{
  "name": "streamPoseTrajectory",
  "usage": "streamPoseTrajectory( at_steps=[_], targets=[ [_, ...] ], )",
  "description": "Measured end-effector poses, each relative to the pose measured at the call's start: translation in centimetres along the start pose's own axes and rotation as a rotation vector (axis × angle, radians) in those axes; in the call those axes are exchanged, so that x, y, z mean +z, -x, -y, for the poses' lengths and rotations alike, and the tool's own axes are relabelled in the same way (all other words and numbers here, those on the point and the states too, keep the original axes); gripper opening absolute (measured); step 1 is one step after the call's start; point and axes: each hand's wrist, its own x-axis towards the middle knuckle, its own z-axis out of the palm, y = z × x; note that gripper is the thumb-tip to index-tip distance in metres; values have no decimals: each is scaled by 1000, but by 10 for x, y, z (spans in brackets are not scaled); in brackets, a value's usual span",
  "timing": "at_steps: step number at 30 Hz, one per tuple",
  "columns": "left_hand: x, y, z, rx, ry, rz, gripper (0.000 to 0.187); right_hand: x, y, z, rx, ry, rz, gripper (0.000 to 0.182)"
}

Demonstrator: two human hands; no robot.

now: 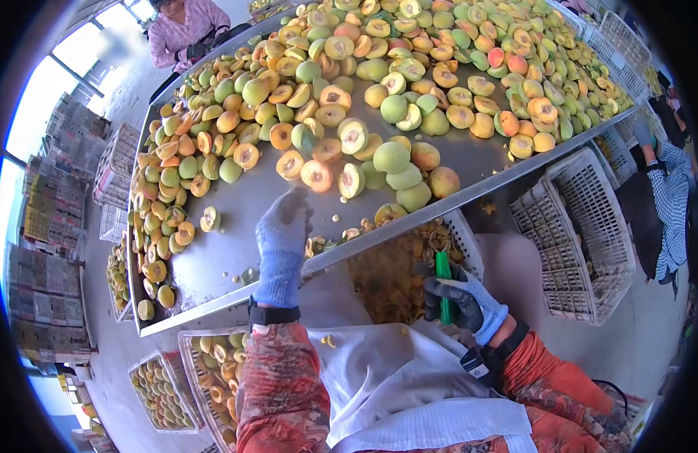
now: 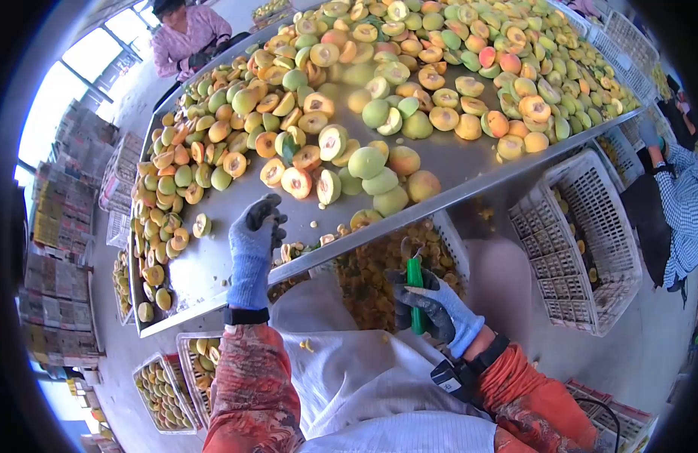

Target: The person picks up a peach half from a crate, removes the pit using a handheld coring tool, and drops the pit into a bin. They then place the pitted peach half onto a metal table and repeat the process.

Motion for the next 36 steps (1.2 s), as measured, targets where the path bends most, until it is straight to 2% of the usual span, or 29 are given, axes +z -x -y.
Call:
streamPoseTrajectory(
  at_steps=[1, 3, 4, 5, 7, 11, 13, 14, 15, 17, 18, 19, 21, 23, 26, 29, 31, 32, 34, 35, 36],
  targets=[
    [19, -21, 5, 53, -116, 52, 44, -3, 0, 1, -9, -15, -2, 43],
    [54, -45, 2, 437, -563, 29, 58, -12, 3, 1, -16, -49, 30, 44],
    [67, -51, -3, 445, -691, 121, 70, -16, 6, 2, -7, -42, 44, 45],
    [77, -59, 3, 383, -801, 208, 73, -19, 8, 5, -18, -62, 32, 45],
    [88, -58, 6, 231, -867, 248, 69, -25, 12, 10, 9, 25, 10, 45],
    [80, -35, -7, 214, -938, 281, 58, -35, 9, 9, 7, 79, 9, 44],
    [65, -32, 20, 249, -498, 170, 50, -23, 13, 13, -15, 209, -32, 43],
    [62, -17, 6, 202, -28, 185, 46, -15, 17, 15, -12, 142, -40, 39],
    [50, 7, -9, -5, 417, 222, 47, -9, 17, 14, -12, 150, -28, 39],
    [30, 42, -20, -135, 759, 258, 50, 4, 18, 8, -480, 968, -120, 35],
    [21, 56, -17, -191, 868, 373, 53, 17, 20, 5, -662, 1191, -174, 35],
    [21, 70, -8, -187, 931, 396, 55, 29, 21, 3, -657, 1200, -155, 35],
    [27, 99, 10, -291, 1069, 400, 51, 48, 23, 0, -927, 1532, -118, 36],
    [28, 131, 1, -329, 1062, 337, 42, 58, 25, -8, -933, 1678, -113, 42],
    [26, 150, 0, -333, 1065, 232, 39, 64, 29, -20, -989, 2011, -158, 51],
    [21, 161, -4, -262, 1018, 295, 37, 68, 31, -26, -979, 2071, -156, 53],
    [21, 174, -19, -192, 862, 169, 36, 69, 36, -32, -959, 2134, -165, 52],
    [22, 177, -20, -189, 865, 174, 36, 70, 38, -35, -935, 2191, -167, 51],
    [22, 182, -21, 120, 280, 15, 36, 69, 37, -37, -1006, 2193, -171, 45],
    [20, 184, -24, 121, 282, 18, 36, 69, 37, -38, -1075, 2189, -167, 40],
    [18, 186, -30, 335, 40, -83, 28, 71, 39, -38, -1074, 2190, -171, 40]
  ],
)
